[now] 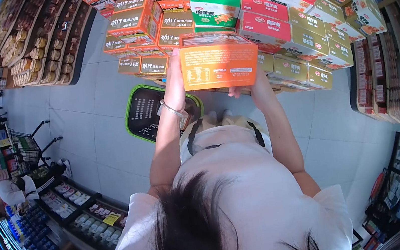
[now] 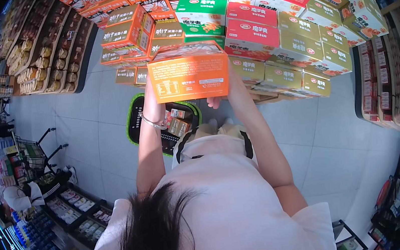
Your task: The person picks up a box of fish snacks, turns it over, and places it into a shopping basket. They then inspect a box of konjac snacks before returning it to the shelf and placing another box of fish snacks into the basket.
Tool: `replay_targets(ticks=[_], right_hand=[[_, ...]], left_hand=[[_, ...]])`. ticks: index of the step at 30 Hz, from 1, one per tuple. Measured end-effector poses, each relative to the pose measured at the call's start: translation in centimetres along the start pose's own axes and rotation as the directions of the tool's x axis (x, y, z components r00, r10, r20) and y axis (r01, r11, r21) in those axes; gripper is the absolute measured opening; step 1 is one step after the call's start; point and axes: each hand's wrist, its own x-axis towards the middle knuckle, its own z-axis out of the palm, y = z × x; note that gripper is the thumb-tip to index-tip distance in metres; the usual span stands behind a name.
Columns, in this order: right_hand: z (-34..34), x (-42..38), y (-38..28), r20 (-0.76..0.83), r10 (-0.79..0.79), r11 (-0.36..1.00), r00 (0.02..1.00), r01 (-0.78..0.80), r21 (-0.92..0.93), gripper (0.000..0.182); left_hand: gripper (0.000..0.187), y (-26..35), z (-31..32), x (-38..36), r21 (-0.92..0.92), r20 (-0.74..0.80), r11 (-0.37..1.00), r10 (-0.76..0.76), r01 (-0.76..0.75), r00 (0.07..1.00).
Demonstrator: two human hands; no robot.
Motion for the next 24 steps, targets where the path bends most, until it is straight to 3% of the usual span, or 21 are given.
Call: replay_targets(ticks=[14, 24], right_hand=[[-0.2, 0.9, 0.1, 0.026, -0.021, 1.000, 0.999, 0.021, 0.001, 0.043], [0.0, 1.1, 0.2, 0.035, -0.052, 0.998, 0.998, 0.053, -0.018, 0.053]], left_hand=[[0.054, -0.6, -0.8, 1.2, 0.054, -0.018, 0.998, 0.021, -0.020, 1.000], [0.053, 0.3, -0.8, 0.8, 0.099, -0.019, 0.995, 0.035, -0.033, 0.999]])
